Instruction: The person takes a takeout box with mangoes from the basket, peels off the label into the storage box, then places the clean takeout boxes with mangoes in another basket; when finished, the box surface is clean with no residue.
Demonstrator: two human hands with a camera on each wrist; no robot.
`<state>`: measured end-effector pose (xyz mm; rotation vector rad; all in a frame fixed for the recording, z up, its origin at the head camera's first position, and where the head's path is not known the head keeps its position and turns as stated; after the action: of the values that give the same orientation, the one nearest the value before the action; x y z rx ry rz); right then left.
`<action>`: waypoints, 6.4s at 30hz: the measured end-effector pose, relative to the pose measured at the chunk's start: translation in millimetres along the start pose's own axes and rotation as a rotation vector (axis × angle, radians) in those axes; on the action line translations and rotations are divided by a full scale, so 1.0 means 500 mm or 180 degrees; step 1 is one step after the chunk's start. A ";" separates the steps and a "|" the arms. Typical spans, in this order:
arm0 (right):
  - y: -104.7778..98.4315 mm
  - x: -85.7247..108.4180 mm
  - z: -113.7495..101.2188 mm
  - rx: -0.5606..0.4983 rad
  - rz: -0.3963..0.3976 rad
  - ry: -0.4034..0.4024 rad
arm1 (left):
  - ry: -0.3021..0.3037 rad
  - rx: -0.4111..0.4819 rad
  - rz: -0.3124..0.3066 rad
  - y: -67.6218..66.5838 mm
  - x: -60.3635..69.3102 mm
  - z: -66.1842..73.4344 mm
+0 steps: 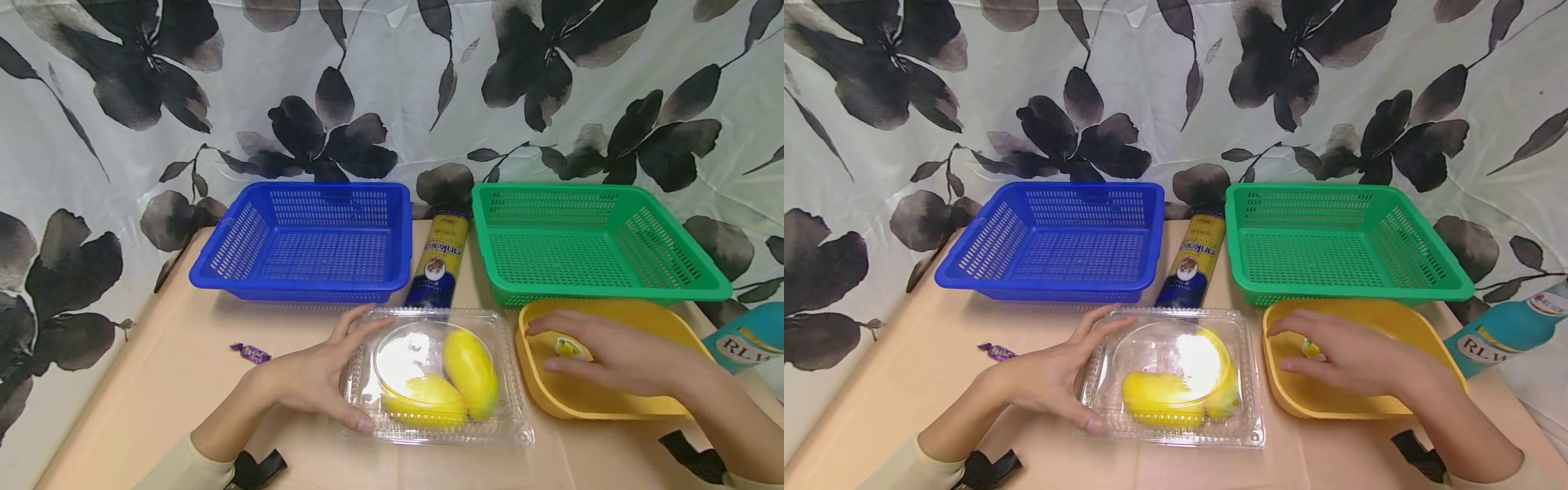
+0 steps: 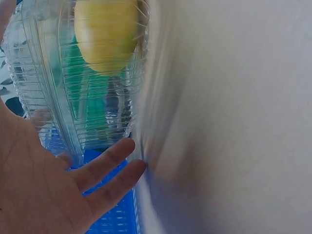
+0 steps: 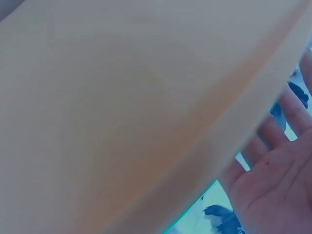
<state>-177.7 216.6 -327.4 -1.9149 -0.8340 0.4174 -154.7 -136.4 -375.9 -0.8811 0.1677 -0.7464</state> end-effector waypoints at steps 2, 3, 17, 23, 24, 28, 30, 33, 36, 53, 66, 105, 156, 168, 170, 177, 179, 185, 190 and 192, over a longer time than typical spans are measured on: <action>0.000 -0.005 -0.012 -0.0032 0.0014 0.0004 | 0.0002 0.0016 0.0004 0.001 0.000 0.000; 0.001 -0.008 -0.017 -0.0041 0.0028 0.0013 | 0.0007 0.0025 0.0008 0.001 0.000 0.000; 0.028 -0.015 -0.053 -0.0253 0.0051 0.0229 | -0.0105 -0.0028 0.0020 0.003 0.010 0.008; 0.043 -0.017 -0.053 -0.0447 -0.0069 0.0415 | -0.0079 -0.0137 0.0041 0.008 0.016 0.021; 0.045 -0.018 -0.053 -0.0493 -0.0082 0.0437 | -0.0075 -0.0149 0.0049 0.008 0.016 0.022; 0.056 -0.020 -0.051 -0.0634 -0.0115 0.0454 | -0.0081 -0.0131 0.0018 0.009 0.020 0.021; 0.061 -0.021 -0.052 -0.0638 -0.0120 0.0424 | -0.0078 -0.0145 0.0010 0.009 0.021 0.020; 0.064 -0.020 -0.054 -0.0551 -0.0079 0.0355 | -0.0046 -0.0195 0.0055 0.010 0.023 0.022; 0.066 -0.016 -0.058 -0.0487 -0.0050 0.0319 | -0.0048 -0.0268 0.0139 0.007 0.028 0.025; 0.030 0.013 -0.087 -0.0472 0.0205 0.0278 | 0.0081 -0.0429 0.0531 -0.037 0.063 0.077; -0.016 0.037 -0.110 -0.0653 0.0520 0.0040 | 0.0310 -0.0446 0.0824 -0.076 0.048 0.105; -0.195 0.040 -0.028 -0.0701 0.1352 -0.0373 | 0.1208 0.0097 0.1687 -0.169 -0.179 0.179; -0.217 -0.002 0.285 -0.0966 0.0804 0.1274 | 0.0055 -0.0635 0.0961 -0.123 -0.505 0.155; -0.159 0.038 0.338 -0.1145 0.0618 0.1416 | -0.0046 -0.1117 0.0560 -0.067 -0.509 0.184; -0.159 0.036 0.342 -0.1180 0.0577 0.1434 | -0.0014 -0.1153 0.0538 -0.068 -0.506 0.189; -0.160 0.023 0.344 -0.0985 0.0372 0.1589 | 0.0027 -0.1383 0.0264 -0.060 -0.498 0.190; -0.159 0.018 0.343 -0.0903 0.0327 0.1621 | 0.0027 -0.1459 0.0198 -0.058 -0.496 0.188; -0.167 0.007 0.337 -0.0754 0.0282 0.1561 | 0.0061 -0.1460 0.0218 -0.066 -0.487 0.188; -0.172 0.000 0.329 -0.0633 0.0182 0.1545 | 0.0233 -0.1303 0.0232 -0.086 -0.459 0.195; -0.173 -0.001 0.324 -0.0572 0.0137 0.1566 | 0.0288 -0.1311 0.0211 -0.094 -0.441 0.198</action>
<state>-307.7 346.4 -327.7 -2.0796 -0.5163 -0.1118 -300.2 52.1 -312.4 -1.2261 0.4401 -0.7010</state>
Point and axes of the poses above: each hand's wrist, its own x-axis away from the middle knuckle, its own y-axis out of the palm, z = x × y, the point moved 7 cm from there along -x, towards the middle knuckle, and after that the axes turned 7 degrees about -x, right-handed, at the moved point
